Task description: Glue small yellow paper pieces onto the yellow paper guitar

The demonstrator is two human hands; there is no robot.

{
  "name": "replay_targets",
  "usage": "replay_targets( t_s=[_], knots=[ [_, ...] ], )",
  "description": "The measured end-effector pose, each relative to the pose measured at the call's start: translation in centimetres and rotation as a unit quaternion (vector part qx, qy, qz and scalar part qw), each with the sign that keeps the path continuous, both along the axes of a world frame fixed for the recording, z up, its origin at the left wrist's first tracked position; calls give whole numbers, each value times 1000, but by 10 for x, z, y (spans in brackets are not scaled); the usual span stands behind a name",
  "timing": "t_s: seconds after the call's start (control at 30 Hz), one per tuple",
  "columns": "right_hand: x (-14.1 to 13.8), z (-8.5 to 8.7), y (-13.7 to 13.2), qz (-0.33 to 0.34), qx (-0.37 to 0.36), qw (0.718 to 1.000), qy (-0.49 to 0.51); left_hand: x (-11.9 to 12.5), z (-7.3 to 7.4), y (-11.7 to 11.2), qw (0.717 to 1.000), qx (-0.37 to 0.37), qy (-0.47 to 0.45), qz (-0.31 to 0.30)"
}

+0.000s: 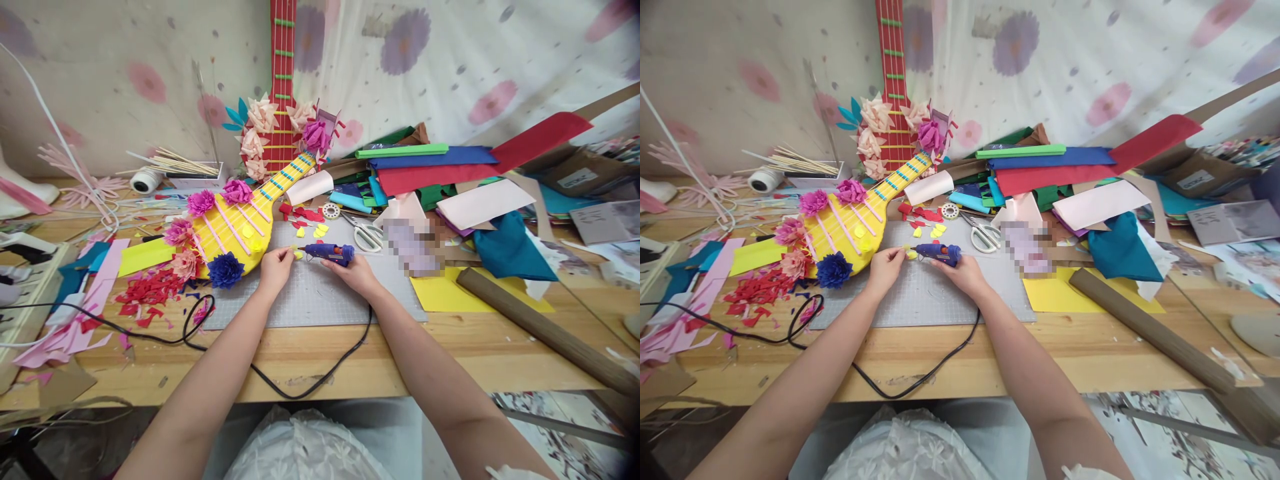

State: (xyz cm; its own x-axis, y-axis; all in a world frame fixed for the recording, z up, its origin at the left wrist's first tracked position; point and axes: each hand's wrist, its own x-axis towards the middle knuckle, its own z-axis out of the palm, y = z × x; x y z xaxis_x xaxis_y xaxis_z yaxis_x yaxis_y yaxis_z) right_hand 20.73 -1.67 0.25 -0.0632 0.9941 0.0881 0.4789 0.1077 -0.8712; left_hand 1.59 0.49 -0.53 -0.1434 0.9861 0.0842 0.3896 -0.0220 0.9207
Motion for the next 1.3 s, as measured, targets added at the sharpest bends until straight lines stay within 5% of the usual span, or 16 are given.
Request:
replay_targets(
  t_s=[0.77,1.1,1.3],
  knots=[
    [1,-2,2,-1,13,999,30,0,3,-5,999,20,40,-30],
    [3,-1,7,-150,12,987,61,1,0,-3,1000,17,-6,-2],
    [15,0,21,-257,12,964,-60,2,1,-4,996,19,-84,23]
  ],
)
